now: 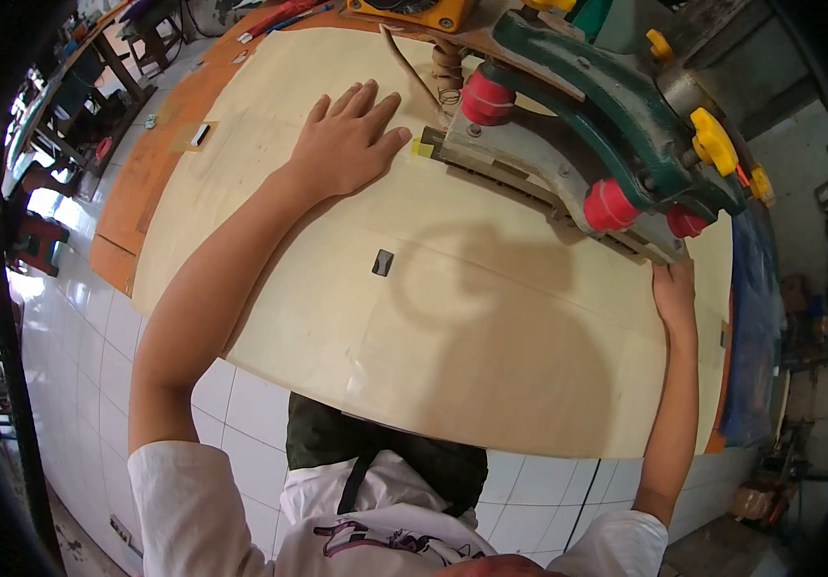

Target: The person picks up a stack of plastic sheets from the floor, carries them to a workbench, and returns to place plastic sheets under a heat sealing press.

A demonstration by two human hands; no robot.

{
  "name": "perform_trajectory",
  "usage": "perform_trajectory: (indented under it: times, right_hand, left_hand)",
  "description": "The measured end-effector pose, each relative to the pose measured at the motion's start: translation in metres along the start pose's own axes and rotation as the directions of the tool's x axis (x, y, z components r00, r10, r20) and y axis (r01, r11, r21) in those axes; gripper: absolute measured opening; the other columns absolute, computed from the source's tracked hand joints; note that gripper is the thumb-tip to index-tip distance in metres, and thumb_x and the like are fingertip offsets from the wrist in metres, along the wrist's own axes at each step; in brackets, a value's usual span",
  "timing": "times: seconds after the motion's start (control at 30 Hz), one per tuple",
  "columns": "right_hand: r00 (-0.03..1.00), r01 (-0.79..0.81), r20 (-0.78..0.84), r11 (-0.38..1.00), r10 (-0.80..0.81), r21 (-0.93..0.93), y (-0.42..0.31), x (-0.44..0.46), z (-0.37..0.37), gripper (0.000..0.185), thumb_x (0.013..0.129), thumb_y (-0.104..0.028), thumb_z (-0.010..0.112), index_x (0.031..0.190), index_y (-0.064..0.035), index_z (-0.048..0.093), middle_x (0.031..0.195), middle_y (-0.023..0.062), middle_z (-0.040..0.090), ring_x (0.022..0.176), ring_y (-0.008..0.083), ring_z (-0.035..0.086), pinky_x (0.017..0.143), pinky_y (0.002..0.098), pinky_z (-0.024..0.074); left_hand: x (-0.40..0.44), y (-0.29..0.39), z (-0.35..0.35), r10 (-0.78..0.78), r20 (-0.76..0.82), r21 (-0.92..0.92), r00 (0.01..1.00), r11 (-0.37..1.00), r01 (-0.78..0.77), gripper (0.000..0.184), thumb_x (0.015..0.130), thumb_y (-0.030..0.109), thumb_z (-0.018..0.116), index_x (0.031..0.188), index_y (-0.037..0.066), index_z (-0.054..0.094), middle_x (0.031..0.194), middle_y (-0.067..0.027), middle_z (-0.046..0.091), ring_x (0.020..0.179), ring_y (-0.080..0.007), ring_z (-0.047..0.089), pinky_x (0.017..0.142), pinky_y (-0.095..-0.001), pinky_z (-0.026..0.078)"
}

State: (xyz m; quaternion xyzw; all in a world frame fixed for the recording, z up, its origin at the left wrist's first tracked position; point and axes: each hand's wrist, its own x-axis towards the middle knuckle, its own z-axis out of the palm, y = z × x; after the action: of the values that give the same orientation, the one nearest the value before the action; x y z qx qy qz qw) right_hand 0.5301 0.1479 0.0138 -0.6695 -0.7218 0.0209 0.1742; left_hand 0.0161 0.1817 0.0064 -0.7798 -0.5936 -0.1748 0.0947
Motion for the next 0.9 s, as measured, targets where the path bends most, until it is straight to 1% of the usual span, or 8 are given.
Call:
perform_trajectory:
  times: [0.13, 0.2, 0.33, 0.4, 0.53, 0.6, 0.83, 0.9]
  right_hand:
    - [1.000, 0.016, -0.003, 1.000, -0.016, -0.019, -0.001, 0.000, -0.001, 0.064, 0.084, -0.012, 0.048, 0.144, 0.0073, 0.037, 0.145, 0.0258, 0.044, 0.128, 0.0440, 0.043, 0.114, 0.0461, 0.0283]
    - [0.997, -0.066, 0.039, 0.998, 0.067, -0.023, -0.007, -0.001, -0.004, 0.063, 0.085, -0.013, 0.048, 0.144, 0.0076, 0.038, 0.147, 0.0258, 0.042, 0.129, 0.0437, 0.043, 0.115, 0.0464, 0.0263]
    - [0.993, -0.092, 0.066, 0.994, 0.095, -0.053, -0.004, 0.000, -0.004, 0.061, 0.086, -0.013, 0.047, 0.142, 0.0094, 0.040, 0.150, 0.0254, 0.040, 0.133, 0.0432, 0.040, 0.116, 0.0474, 0.0238]
    - [0.996, -0.051, 0.067, 0.997, 0.056, -0.065, 0.000, 0.002, -0.002, 0.056, 0.090, -0.016, 0.048, 0.141, 0.0063, 0.044, 0.153, 0.0251, 0.036, 0.137, 0.0423, 0.037, 0.117, 0.0479, 0.0224]
    - [0.995, -0.064, 0.071, 0.997, 0.067, -0.041, -0.015, -0.002, -0.008, 0.050, 0.094, -0.021, 0.049, 0.140, 0.0007, 0.049, 0.153, 0.0244, 0.036, 0.137, 0.0421, 0.036, 0.116, 0.0476, 0.0232]
    - [0.998, -0.046, 0.032, 0.999, 0.046, -0.023, -0.013, -0.003, -0.006, 0.046, 0.096, -0.024, 0.050, 0.137, -0.0036, 0.054, 0.153, 0.0232, 0.037, 0.136, 0.0434, 0.037, 0.116, 0.0468, 0.0244]
    - [0.999, -0.051, 0.011, 0.998, 0.051, 0.021, -0.019, -0.005, -0.009, 0.045, 0.096, -0.023, 0.051, 0.135, -0.0020, 0.056, 0.152, 0.0227, 0.039, 0.135, 0.0456, 0.037, 0.114, 0.0453, 0.0277]
    - [0.998, -0.062, 0.031, 0.998, 0.062, -0.011, -0.025, -0.007, -0.011, 0.047, 0.096, -0.024, 0.051, 0.138, -0.0021, 0.052, 0.151, 0.0221, 0.040, 0.135, 0.0434, 0.038, 0.114, 0.0484, 0.0269]
  left_hand:
    - [0.000, 0.003, -0.004, -0.032, 0.035, -0.019, 0.999, 0.999, 0.033, 0.055, 0.101, 0.043, 0.042, 0.147, 0.012, 0.043, 0.152, -0.0216, 0.038, 0.144, -0.0370, 0.033, 0.115, -0.0567, 0.025]
    - [0.000, 0.003, -0.005, -0.037, 0.039, -0.019, 0.999, 0.999, 0.038, 0.056, 0.101, 0.043, 0.042, 0.147, 0.012, 0.042, 0.153, -0.0212, 0.037, 0.144, -0.0365, 0.032, 0.116, -0.0564, 0.025]
    - [0.001, 0.003, -0.004, -0.047, 0.035, -0.025, 0.998, 0.999, 0.048, 0.056, 0.101, 0.044, 0.042, 0.147, 0.012, 0.044, 0.153, -0.0205, 0.037, 0.144, -0.0356, 0.032, 0.116, -0.0559, 0.024]
    - [0.001, 0.003, -0.004, -0.041, 0.032, -0.020, 0.999, 0.999, 0.042, 0.056, 0.101, 0.045, 0.042, 0.147, 0.012, 0.044, 0.153, -0.0204, 0.037, 0.144, -0.0354, 0.032, 0.116, -0.0558, 0.024]
    - [0.001, 0.003, -0.005, -0.045, 0.036, -0.036, 0.998, 0.998, 0.046, 0.056, 0.101, 0.044, 0.042, 0.147, 0.012, 0.044, 0.153, -0.0204, 0.037, 0.144, -0.0355, 0.032, 0.116, -0.0558, 0.024]
    - [0.001, 0.004, -0.005, -0.049, 0.039, -0.037, 0.998, 0.998, 0.050, 0.056, 0.101, 0.044, 0.042, 0.147, 0.012, 0.044, 0.153, -0.0205, 0.037, 0.144, -0.0355, 0.032, 0.116, -0.0557, 0.024]
    - [0.001, 0.003, -0.003, -0.060, 0.046, -0.044, 0.997, 0.997, 0.062, 0.056, 0.101, 0.045, 0.040, 0.146, 0.012, 0.044, 0.153, -0.0203, 0.038, 0.145, -0.0346, 0.031, 0.117, -0.0550, 0.022]
    - [0.001, 0.002, -0.001, -0.055, 0.033, -0.066, 0.998, 0.996, 0.058, 0.058, 0.100, 0.047, 0.039, 0.145, 0.012, 0.046, 0.152, -0.0208, 0.038, 0.145, -0.0343, 0.032, 0.117, -0.0544, 0.022]
